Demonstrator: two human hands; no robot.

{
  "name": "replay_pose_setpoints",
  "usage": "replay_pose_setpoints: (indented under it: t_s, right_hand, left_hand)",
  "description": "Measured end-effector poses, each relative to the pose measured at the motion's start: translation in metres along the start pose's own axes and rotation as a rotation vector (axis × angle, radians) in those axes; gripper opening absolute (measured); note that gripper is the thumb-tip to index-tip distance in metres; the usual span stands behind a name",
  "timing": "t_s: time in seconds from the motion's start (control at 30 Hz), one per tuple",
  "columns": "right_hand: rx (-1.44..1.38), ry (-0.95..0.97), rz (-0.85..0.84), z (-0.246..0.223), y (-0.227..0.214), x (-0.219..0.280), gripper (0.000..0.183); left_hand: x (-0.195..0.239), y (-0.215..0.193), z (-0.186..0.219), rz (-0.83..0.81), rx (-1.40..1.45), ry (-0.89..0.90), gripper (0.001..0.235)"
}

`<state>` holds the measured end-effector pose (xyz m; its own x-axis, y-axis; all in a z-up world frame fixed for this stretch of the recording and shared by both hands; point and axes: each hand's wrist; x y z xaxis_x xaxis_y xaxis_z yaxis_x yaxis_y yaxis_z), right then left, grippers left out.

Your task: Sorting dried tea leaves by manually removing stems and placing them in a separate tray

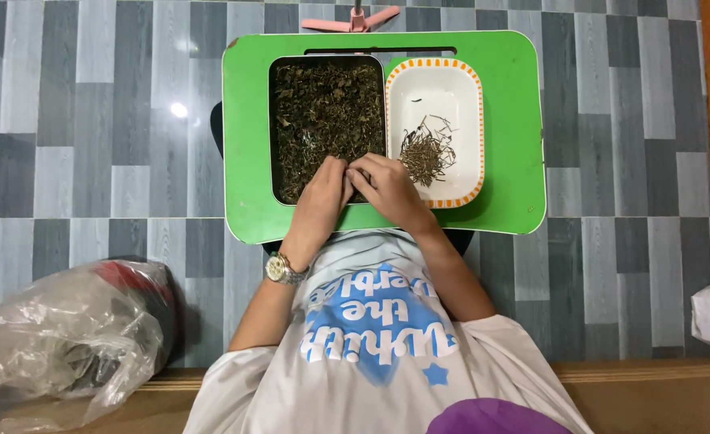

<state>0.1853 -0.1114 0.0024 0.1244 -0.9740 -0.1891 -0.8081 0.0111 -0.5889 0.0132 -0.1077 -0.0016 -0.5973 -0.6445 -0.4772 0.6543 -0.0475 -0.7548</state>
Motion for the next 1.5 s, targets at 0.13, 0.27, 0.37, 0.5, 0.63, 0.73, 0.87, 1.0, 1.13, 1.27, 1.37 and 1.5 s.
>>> replay_pose_setpoints:
  t_s: [0.13,0.27,0.37,0.5,0.63,0.73,0.87,1.0,1.13,1.27,1.37,1.5]
  right_hand:
    - [-0.036,0.008,-0.010,-0.009,-0.005,-0.003,0.012]
    - [-0.115,0.067,-0.048,-0.002,-0.004,-0.006,0.011]
    - [-0.277,0.174,-0.098,-0.007,-0.011,-0.006,0.014]
    - [-0.368,0.236,-0.176,-0.001,-0.012,-0.005,0.016]
    - [-0.395,0.232,-0.184,0.001,-0.013,-0.004,0.014]
    - [-0.405,0.231,-0.170,0.001,-0.015,-0.003,0.013]
    - [-0.182,0.112,0.103,0.027,-0.011,0.006,0.012]
    - [0.019,0.162,0.233,0.052,-0.044,0.030,0.015]
    - [0.175,0.158,0.382,0.078,-0.067,0.048,0.031]
    - [0.222,0.216,0.397,0.089,-0.072,0.055,0.046]
    - [0.201,0.220,0.410,0.082,-0.069,0.053,0.036]
    - [0.233,0.209,0.373,0.087,-0.066,0.053,0.033]
  left_hand:
    - [0.002,0.003,0.005,-0.010,-0.134,-0.002,0.009]
    - [0.002,0.001,0.004,0.016,-0.151,-0.003,0.007]
    - [-0.001,-0.002,0.004,0.035,-0.170,0.036,0.005]
    - [0.004,0.003,-0.003,0.031,-0.165,0.090,0.007]
    - [0.005,0.003,-0.005,0.066,-0.142,0.095,0.007]
    - [0.002,-0.003,-0.006,0.137,0.018,0.073,0.006]
    - [-0.001,-0.010,-0.017,0.143,0.125,0.012,0.008]
    - [-0.009,-0.026,-0.051,0.098,0.023,0.018,0.015]
    - [-0.043,-0.037,-0.092,0.012,0.004,-0.012,0.009]
    - [-0.045,-0.023,-0.126,0.021,-0.239,0.020,0.014]
    - [-0.046,-0.027,-0.119,-0.016,-0.269,-0.001,0.015]
    - [-0.038,-0.021,-0.109,-0.185,-0.216,-0.065,0.017]
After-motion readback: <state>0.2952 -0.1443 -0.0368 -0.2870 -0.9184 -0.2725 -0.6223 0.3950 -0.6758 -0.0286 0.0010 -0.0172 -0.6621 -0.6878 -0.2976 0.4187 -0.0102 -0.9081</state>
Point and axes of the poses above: each hand's wrist, its own x-axis away from the middle knuckle, its own y-axis out of the palm, z = x × y, and after that the axes turned 12 degrees about y, right-handed
